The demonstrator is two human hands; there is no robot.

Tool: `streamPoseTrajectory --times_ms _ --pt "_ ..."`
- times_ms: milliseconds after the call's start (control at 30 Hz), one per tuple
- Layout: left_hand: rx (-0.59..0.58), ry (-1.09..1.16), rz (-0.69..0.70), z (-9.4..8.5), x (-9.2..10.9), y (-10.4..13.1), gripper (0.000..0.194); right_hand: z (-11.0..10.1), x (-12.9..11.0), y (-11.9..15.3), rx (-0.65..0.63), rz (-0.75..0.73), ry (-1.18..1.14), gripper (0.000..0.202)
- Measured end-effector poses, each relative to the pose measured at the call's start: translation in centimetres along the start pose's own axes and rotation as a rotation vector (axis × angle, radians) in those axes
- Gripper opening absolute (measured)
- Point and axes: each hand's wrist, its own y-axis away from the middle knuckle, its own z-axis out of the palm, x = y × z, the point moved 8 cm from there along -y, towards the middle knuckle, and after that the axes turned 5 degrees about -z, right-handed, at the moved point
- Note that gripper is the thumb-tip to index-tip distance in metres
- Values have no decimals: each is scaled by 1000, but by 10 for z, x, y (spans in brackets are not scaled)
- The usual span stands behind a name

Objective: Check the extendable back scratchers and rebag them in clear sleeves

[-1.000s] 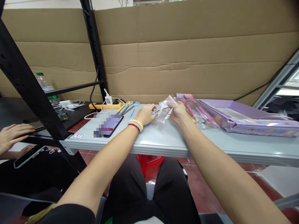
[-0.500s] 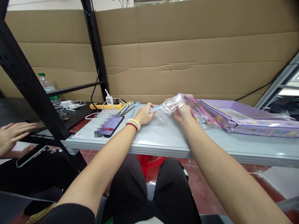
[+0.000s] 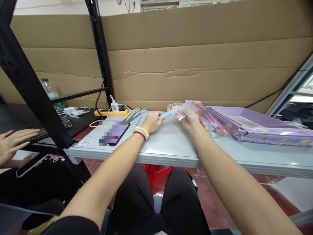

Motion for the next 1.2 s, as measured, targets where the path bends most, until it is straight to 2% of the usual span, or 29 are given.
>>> streamPoseTrajectory --times_ms 133,267,367,533,700,867,1033,1100,1200 --pt "-9 14 54 0 8 2 21 5 1 15 9 116 97 11" --pt "-28 26 71 -3 11 3 19 10 3 21 -58 161 140 10" --pt "-14 45 32 -5 9 3 20 14 8 23 -124 210 153 9" --pt "48 140 -8 -6 6 1 40 22 16 29 -228 259 192 8" --pt "180 187 38 -15 9 2 45 32 25 37 -367 289 266 8" --pt "177 197 60 -17 11 2 42 28 20 31 -316 238 266 9" --pt "108 148 22 -12 7 -2 10 15 12 24 -161 218 261 13" --pt "106 132 21 -12 7 -2 5 15 12 24 -158 209 273 12" --pt "90 148 51 -12 10 0 8 22 17 29 -231 226 314 11"
